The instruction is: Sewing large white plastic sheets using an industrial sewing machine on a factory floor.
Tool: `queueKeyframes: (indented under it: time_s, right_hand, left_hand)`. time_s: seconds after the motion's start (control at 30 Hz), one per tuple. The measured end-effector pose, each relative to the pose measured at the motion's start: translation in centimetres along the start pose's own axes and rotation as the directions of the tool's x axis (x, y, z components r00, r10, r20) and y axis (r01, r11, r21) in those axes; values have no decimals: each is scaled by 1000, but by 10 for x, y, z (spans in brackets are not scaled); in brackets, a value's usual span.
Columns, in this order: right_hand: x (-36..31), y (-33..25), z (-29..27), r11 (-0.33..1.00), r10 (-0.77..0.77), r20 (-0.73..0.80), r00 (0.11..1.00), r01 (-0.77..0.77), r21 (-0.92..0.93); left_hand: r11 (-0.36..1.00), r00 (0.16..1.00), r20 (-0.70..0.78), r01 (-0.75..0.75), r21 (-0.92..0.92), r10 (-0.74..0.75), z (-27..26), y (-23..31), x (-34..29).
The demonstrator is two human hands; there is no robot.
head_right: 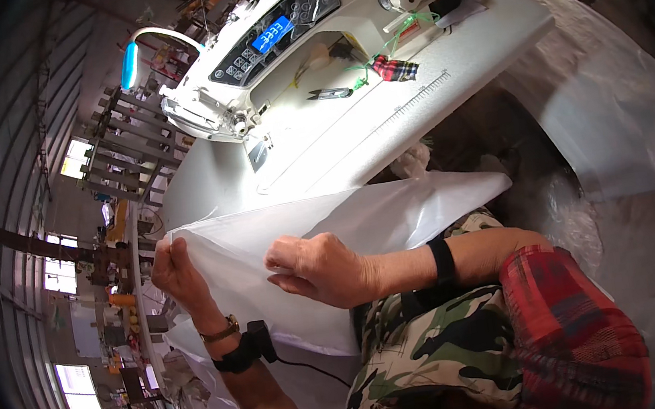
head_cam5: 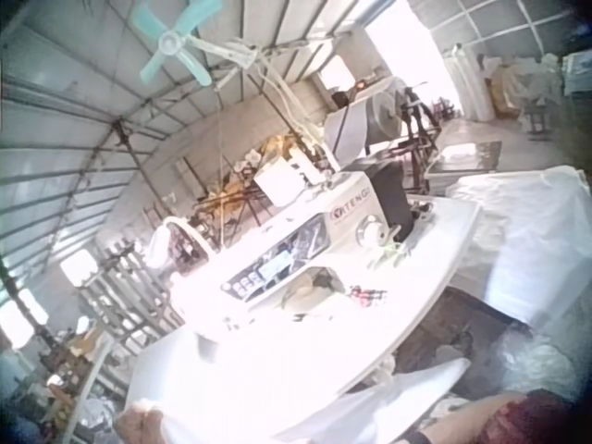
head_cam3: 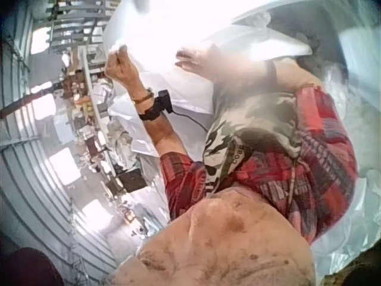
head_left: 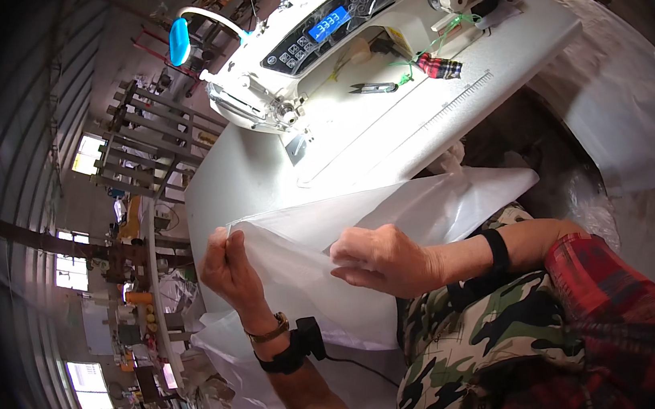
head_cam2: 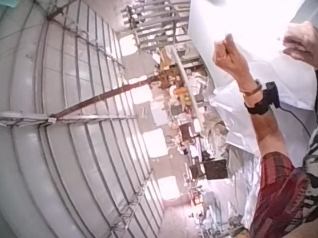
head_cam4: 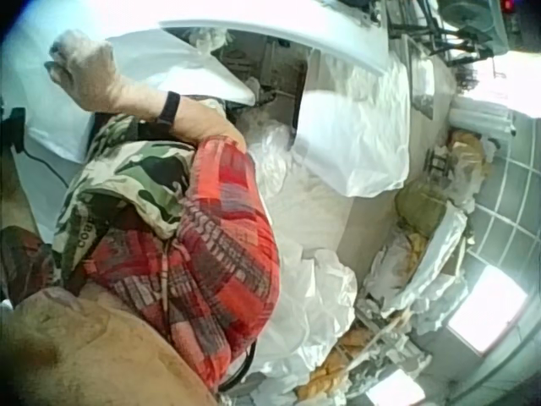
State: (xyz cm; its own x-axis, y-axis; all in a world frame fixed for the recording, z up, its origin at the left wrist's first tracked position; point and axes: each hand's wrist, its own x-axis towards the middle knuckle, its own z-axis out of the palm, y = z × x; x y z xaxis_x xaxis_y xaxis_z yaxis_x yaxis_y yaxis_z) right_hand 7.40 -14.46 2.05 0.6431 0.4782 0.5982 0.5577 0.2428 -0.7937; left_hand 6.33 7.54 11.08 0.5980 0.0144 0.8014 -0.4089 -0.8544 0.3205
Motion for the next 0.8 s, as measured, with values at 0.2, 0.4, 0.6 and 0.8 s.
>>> queueKeyframes:
  time_s: [0.2,0.4,0.6,0.8]
  right_hand:
    - [-7,4,4,944,-245,-48,968,227,-239]
    - [-6,1,6,948,-248,-1,969,242,-208]
    - [-6,1,6,971,-123,-8,992,118,-209]
    - [4,19,12,959,-227,62,972,234,-158]
  left_hand:
    - [998,998,-13,58,-25,-59,0,-4,-3]
    - [995,994,-51,94,-42,-96,5,-5,-5]
    - [993,993,-40,108,-52,-110,4,-5,-8]
    - [981,986,-23,159,-115,-162,6,-1,-8]
